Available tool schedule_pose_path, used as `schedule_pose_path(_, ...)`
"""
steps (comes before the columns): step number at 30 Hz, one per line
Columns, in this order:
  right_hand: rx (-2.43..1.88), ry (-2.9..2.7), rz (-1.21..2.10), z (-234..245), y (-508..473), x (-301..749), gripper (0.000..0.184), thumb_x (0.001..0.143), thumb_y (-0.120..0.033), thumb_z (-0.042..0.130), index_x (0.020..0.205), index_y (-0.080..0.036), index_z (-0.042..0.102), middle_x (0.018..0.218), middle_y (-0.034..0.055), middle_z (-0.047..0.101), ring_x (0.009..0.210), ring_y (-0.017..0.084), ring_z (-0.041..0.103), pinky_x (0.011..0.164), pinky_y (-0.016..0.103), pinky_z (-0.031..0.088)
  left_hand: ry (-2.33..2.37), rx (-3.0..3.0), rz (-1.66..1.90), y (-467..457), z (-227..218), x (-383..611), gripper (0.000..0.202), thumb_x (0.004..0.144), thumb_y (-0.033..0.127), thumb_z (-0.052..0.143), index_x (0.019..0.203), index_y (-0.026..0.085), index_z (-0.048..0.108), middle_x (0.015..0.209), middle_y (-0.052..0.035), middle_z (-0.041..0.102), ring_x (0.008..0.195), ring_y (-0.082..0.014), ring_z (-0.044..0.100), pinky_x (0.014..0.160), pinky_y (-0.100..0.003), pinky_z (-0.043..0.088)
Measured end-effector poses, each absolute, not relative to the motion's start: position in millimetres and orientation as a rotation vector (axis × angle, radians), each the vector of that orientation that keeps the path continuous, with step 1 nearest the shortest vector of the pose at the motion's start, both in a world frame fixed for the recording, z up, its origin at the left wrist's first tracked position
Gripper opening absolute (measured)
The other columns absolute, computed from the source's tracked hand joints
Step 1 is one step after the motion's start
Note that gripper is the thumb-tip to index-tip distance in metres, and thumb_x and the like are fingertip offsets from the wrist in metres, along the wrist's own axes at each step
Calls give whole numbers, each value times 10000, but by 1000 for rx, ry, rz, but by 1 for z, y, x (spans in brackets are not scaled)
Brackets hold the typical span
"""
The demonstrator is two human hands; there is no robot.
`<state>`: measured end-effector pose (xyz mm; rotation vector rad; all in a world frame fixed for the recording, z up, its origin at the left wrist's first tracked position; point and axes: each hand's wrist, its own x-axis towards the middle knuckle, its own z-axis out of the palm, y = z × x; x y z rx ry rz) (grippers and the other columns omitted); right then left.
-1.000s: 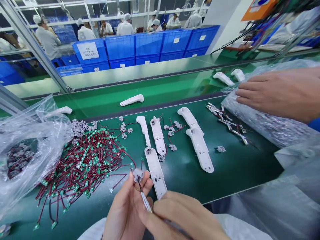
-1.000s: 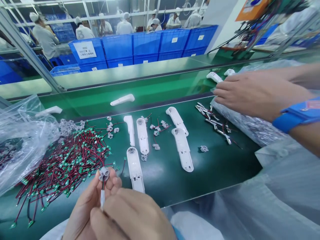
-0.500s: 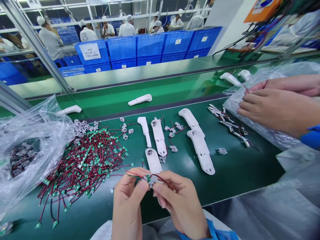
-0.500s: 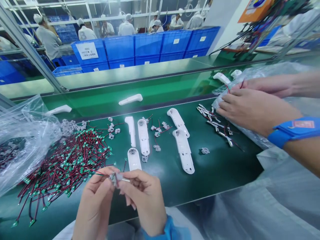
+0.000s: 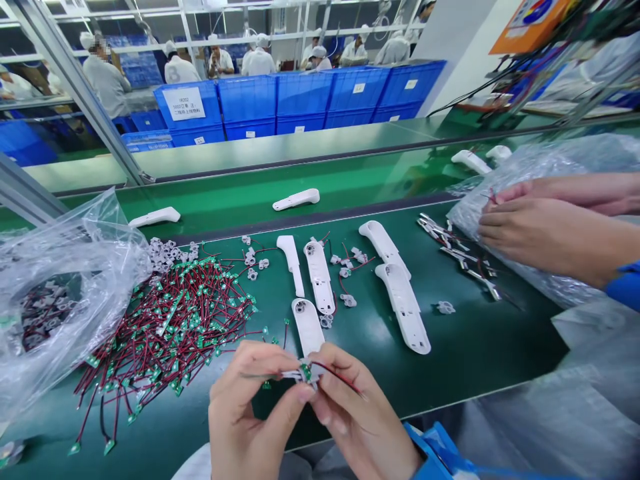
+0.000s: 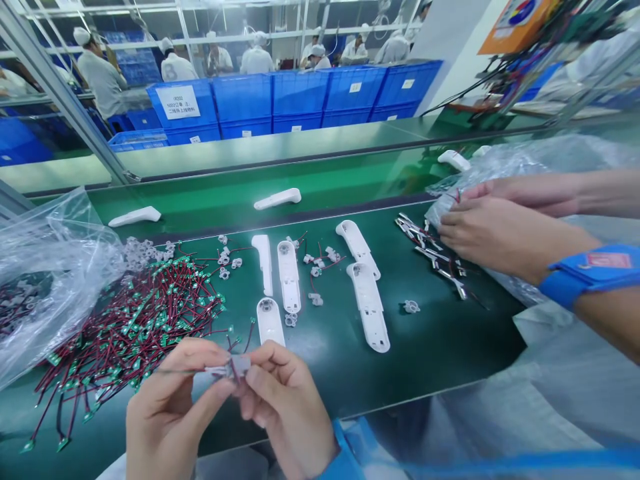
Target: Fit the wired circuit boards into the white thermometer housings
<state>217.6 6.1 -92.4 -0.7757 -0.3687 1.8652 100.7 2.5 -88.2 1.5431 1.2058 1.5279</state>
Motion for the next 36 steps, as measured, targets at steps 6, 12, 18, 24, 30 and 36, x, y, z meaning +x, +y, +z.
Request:
schedule_pose_path(6, -854, -523, 1799, -90, 7, 217, 164, 554, -290, 773, 654, -172, 718, 480, 17, 594, 378, 47, 461, 340, 131, 340, 1194, 1628, 1471, -2, -84, 97, 211, 654, 60, 635, 784, 226, 624, 707, 14, 623, 634, -110, 588, 544, -172, 488)
schedule_pose_path(12, -860, -785, 1651, -107, 4, 215, 96, 664, -264, 694, 673, -175, 728, 477, -9, 510, 376, 43, 432, 328, 140, 316, 1212, 1774, 1410, -1, -86, 93, 175, 673, 57, 616, 773, 201, 605, 694, 9, 640, 573, -92, 594, 522, -153, 482)
schedule_pose_path(18, -988, -769, 1635, -111, 0, 218, 126, 664, -290, 694, 722, -181, 721, 538, -13, 511, 437, 58, 497, 379, 144, 368, 1200, 1575, 1281, -2, -97, 93, 124, 699, 135, 605, 578, 163, 599, 634, -13, 598, 534, -96, 542, 492, -178, 444)
schedule_pose_path(24, -809, -842, 1704, -122, -4, 226, 200, 653, -336, 695, 815, -223, 667, 636, 8, 613, 526, 87, 559, 458, 166, 438, 1117, 1192, 1225, 0, -109, 94, 104, 700, 237, 617, 693, 196, 713, 687, -44, 556, 550, -117, 544, 459, -200, 470)
schedule_pose_path(30, -1371, -1614, 944, -119, 13, 263, 149, 785, -283, 514, 755, -180, 618, 700, 41, 598, 569, 128, 550, 501, 223, 444, 1229, 1243, 1148, 15, -111, 92, 131, 726, 236, 584, 724, 184, 705, 722, -57, 599, 595, -126, 561, 489, -187, 474)
schedule_pose_path(36, -1755, -1735, 699, -138, 41, 264, 185, 763, -357, 492, 717, -179, 512, 529, -26, 514, 422, 120, 477, 448, 237, 371, 1402, 1319, 1265, 23, -112, 96, 118, 708, 245, 591, 657, 175, 671, 771, -59, 632, 744, -167, 595, 617, -206, 503)
